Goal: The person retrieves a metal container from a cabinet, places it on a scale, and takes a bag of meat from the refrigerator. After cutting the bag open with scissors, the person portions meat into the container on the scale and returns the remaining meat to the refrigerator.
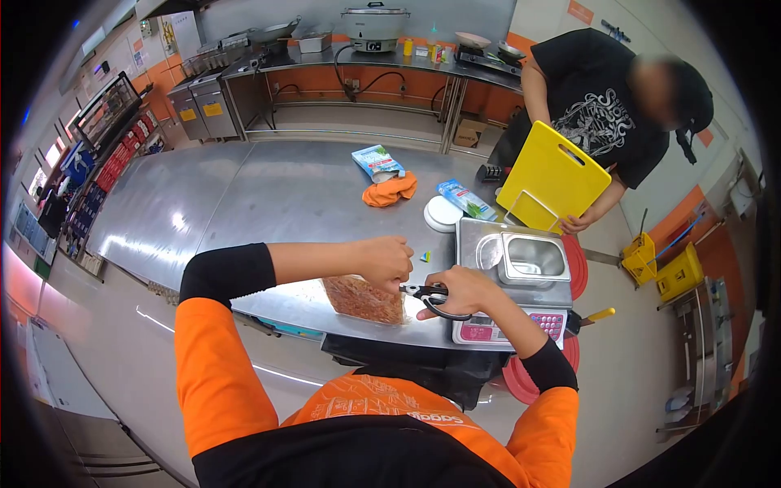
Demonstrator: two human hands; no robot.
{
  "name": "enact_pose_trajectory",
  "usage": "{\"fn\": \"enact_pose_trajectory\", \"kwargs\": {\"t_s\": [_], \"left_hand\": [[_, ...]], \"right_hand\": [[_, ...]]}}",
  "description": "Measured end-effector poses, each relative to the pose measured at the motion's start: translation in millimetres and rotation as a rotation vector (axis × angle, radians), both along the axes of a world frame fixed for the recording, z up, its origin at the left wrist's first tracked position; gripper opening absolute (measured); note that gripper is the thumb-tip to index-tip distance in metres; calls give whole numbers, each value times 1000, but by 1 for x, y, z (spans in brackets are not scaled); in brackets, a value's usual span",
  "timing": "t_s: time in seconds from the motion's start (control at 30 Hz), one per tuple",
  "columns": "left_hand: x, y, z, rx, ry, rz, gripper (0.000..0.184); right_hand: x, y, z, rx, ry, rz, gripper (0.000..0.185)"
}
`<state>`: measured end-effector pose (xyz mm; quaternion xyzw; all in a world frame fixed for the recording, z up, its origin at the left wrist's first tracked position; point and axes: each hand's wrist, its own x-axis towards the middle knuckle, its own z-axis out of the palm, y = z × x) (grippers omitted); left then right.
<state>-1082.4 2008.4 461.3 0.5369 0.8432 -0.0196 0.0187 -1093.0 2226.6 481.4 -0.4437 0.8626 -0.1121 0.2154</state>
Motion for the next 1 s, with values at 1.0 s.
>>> {"fn": "enact_pose_trajectory", "kwargs": {"t_s": [1.0], "left_hand": [[-15, -6, -18, 169, -481, 182, 24]], "right_hand": [[0, -6, -9, -165, -10, 17, 63]]}}
